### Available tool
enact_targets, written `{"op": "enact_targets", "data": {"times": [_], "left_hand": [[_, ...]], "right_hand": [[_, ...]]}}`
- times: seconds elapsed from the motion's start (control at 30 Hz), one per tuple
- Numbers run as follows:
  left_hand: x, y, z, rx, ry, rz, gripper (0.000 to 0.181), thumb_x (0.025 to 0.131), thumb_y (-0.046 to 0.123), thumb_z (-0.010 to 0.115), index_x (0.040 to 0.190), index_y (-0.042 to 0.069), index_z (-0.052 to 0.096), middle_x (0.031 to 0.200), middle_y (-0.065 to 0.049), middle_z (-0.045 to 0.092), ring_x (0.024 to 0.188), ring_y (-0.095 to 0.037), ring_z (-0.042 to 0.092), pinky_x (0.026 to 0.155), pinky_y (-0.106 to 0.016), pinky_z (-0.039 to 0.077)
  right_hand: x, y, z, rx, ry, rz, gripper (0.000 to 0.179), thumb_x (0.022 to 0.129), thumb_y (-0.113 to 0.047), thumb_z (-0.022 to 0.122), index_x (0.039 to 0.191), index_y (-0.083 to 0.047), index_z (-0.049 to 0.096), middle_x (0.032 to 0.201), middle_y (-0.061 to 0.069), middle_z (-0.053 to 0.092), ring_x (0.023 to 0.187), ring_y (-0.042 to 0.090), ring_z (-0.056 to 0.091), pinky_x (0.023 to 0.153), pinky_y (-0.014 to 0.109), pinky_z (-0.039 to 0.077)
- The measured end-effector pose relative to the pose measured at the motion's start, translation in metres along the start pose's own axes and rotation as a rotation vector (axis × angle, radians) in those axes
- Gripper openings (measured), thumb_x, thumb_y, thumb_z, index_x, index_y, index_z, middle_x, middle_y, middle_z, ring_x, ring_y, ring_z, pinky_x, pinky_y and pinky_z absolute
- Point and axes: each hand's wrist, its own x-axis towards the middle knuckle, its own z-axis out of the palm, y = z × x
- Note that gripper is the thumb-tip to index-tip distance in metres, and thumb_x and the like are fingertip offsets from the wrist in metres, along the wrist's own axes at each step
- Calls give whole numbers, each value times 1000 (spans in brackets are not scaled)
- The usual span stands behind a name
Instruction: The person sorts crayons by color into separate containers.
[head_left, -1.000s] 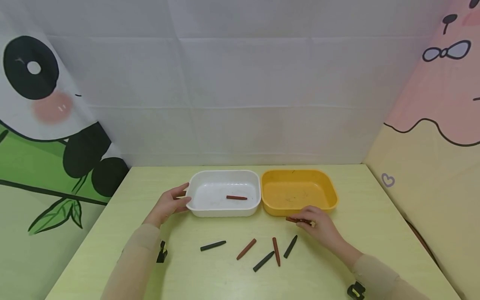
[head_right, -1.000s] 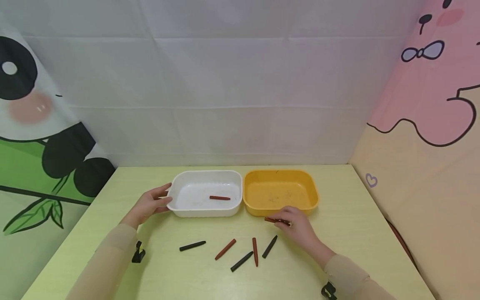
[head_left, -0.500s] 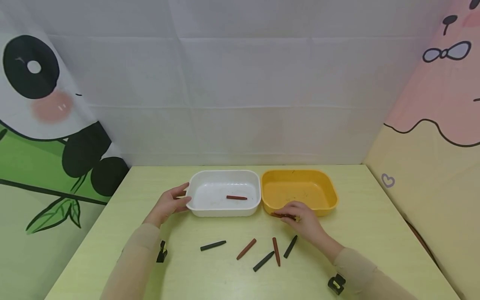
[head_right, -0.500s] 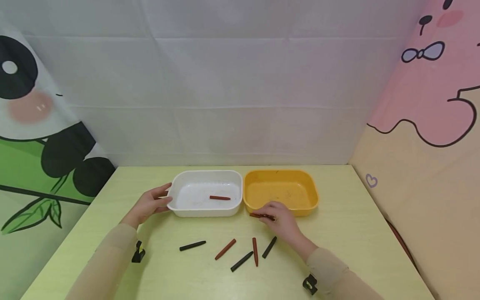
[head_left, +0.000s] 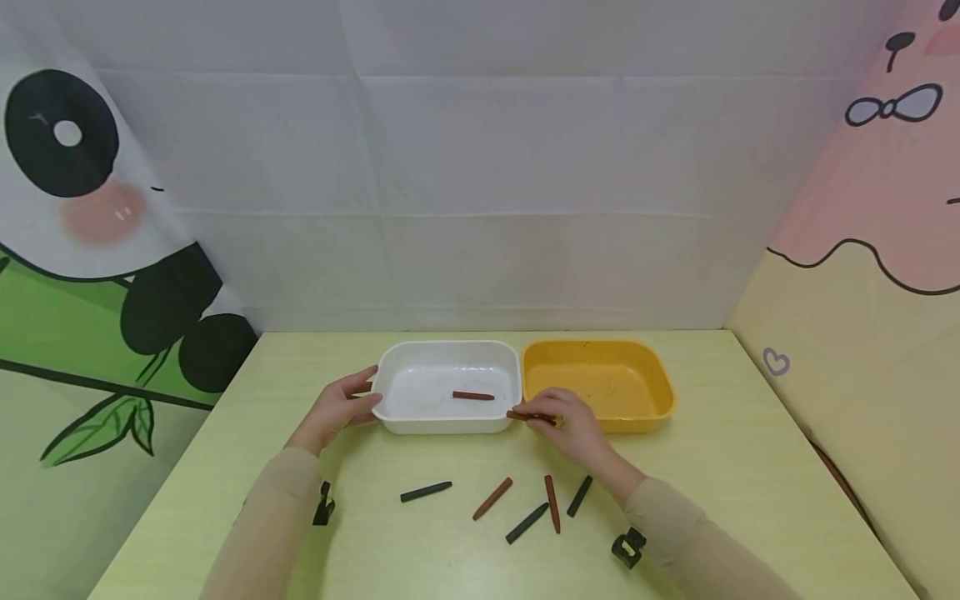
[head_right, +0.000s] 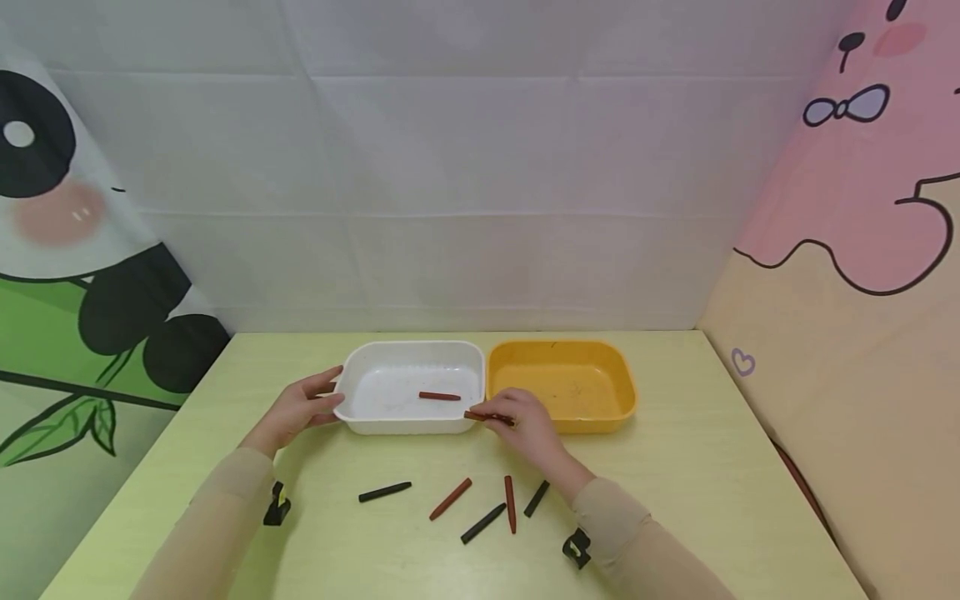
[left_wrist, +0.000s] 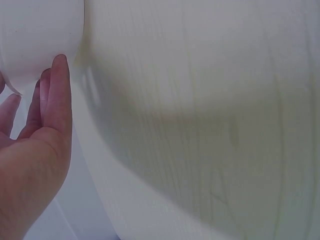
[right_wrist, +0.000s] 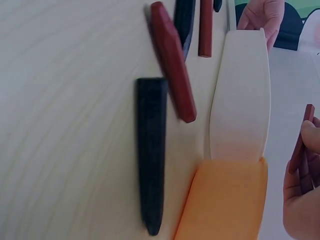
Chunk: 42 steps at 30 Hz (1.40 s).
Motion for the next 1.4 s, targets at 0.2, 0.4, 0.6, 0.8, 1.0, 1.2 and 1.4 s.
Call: {"op": "enact_targets", "data": {"times": [0.2,0.4,0.6,0.8,1.0,1.2,1.4], "left_hand": [[0,-1,0,-10,-4,4,66,98,3,60,155,4,28,144,-34,37,112,-36,57,88,-34,57],[1,-1,0,-14,0,4,66,98,2,60,155,4,28,144,-34,36,113,-36,56,87,-34,57],[1,-1,0,-11,4,-1,65,98,2,60,155,4,28,145,-34,35,114,-37,55,88,-34,57],[1,-1,1,-3,4,0,65,98,4,60,155,5,29,145,-33,36,114,-37,55,87,-33,58],[0,0,1,-6,3,1,65,98,3,60,155,4,29,144,-33,37,113,-36,55,87,-33,58],[-2,4,1,-4,5,-4,65,98,3,60,155,4,29,144,-33,37,113,-35,56,87,-34,58],[-5,8,2,4,7,-10,66,98,3,60,155,4,28,143,-33,37,113,-35,55,88,-35,57]], "right_hand": [[10,-3,10,3,3,-18,27,81,4,78,102,-13,79,97,-2,68,87,17,60,74,29,54],[21,-10,15,33,-19,32,26,84,2,76,104,-14,78,99,-2,67,88,18,59,73,29,54],[33,-12,20,28,-52,75,23,87,-3,75,105,-15,79,99,-4,66,91,16,59,76,30,53],[45,-15,25,21,-46,68,24,87,-2,75,107,-15,78,97,-4,66,91,17,58,76,31,52],[56,-16,27,5,-61,76,23,88,-2,74,106,-15,79,95,-5,65,87,15,57,74,29,51],[70,-19,26,-22,-92,110,20,90,-4,72,107,-14,78,98,-2,66,88,16,58,76,30,53],[79,-16,29,-31,-101,127,21,89,-4,73,107,-13,78,98,-1,67,87,18,58,77,30,53]]}}
